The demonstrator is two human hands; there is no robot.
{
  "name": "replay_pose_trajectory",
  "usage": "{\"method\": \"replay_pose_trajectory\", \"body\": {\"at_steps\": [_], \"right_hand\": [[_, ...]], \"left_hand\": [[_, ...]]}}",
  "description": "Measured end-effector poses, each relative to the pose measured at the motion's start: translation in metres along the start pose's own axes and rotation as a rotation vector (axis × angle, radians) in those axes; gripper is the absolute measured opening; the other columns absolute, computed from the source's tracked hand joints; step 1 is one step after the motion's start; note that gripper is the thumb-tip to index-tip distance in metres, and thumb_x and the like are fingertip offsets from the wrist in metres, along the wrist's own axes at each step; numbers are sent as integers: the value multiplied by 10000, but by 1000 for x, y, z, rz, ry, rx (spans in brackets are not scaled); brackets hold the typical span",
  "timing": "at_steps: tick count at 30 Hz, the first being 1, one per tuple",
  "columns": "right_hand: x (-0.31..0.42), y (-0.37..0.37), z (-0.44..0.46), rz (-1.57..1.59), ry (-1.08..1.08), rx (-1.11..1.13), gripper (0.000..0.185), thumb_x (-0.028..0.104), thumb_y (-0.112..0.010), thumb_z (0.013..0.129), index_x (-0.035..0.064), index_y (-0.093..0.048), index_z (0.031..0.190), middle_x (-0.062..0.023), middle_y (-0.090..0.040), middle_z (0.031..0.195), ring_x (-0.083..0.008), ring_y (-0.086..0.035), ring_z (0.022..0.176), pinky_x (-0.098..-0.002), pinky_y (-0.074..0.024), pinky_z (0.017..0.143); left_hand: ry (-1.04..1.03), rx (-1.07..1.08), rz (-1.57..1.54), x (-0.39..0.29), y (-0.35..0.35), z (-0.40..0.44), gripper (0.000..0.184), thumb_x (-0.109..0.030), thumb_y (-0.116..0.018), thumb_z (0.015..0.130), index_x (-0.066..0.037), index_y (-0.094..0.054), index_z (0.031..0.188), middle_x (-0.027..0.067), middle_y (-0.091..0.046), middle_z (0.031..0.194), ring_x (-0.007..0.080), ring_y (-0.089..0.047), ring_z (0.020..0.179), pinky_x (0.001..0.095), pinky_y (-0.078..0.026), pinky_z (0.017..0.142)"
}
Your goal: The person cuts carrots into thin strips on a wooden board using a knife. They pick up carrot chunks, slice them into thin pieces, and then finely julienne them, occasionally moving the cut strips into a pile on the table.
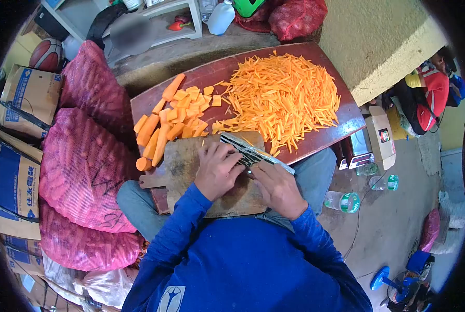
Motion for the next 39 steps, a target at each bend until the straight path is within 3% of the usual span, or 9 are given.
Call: {"method": "replay_pose_trajectory", "body": {"at_steps": [10,15,17,19,20,25,29,31,39], "right_hand": [[-66,-13,32,-71,-39,-47,262,57,-709,896,7,-706,1153,-169,-698,1044,-382,-663,907,-475,-537,800],[-93,2,62,-137,-212,-134,256,62,-711,896,-9,-696,1142,-194,-693,1031,-408,-712,934,-498,-586,795],[-71,-4,70,-168,-22,-147,216,77,-712,897,-11,-661,1087,-192,-679,1002,-407,-727,906,-495,-604,775],[-61,-26,75,-86,-33,54,214,131,-749,950,33,-667,1122,-197,-694,1000,-432,-722,879,-502,-595,734],[-60,-32,78,-163,-35,103,197,110,-707,912,29,-590,1048,-195,-648,982,-411,-727,844,-499,-599,698],[-81,-2,99,-289,-139,-37,125,31,-630,933,27,-605,1055,-199,-649,989,-409,-723,810,-507,-593,677],[-54,5,69,-107,-61,17,149,68,-663,946,19,-658,1087,-208,-678,1032,-406,-713,841,-505,-587,702],[-25,-13,45,-43,12,364,244,135,-711,949,23,-662,1160,-191,-687,1036,-396,-709,905,-496,-580,783],[1,-11,11,-118,-44,351,508,125,-717,923,-5,-586,1396,-178,-706,1177,-366,-692,1079,-477,-548,945]], "left_hand": [[-54,69,42,-16,-25,-24,268,-149,-816,866,-155,-783,1132,47,-677,1208,278,-608,1169,504,-385,1004],[-29,60,9,-15,-24,-30,316,-129,-819,860,-139,-765,1171,61,-675,1242,289,-612,1189,516,-381,1017],[-23,76,-5,-16,-25,-28,342,-126,-822,857,-133,-756,1192,65,-675,1250,292,-614,1195,520,-380,1021],[-35,69,-3,-20,-21,-28,406,-139,-841,837,-127,-738,1230,70,-674,1257,295,-620,1203,523,-379,1025],[-30,69,-6,-20,-18,-30,406,-139,-841,837,-127,-738,1230,70,-674,1257,295,-620,1203,523,-379,1025],[46,-17,80,-8,24,-41,486,-171,-878,791,-123,-733,1252,69,-686,1234,305,-622,1230,526,-383,1028],[220,18,83,29,52,-71,568,-193,-891,783,-108,-720,1317,103,-690,1245,340,-632,1188,496,-399,1014],[236,52,85,35,58,-80,608,-191,-898,778,-86,-701,1343,133,-678,1267,370,-629,1161,503,-447,991],[259,114,16,35,41,-80,596,-71,-879,789,-22,-677,1347,196,-652,1245,408,-648,1136,471,-543,976]]}}
Point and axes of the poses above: each hand's wrist, its own z-axis towards the middle knuckle, its own y-axis out of the back of the hand, x = y × z, the point moved 8 cm from there along z, towards the middle knuckle
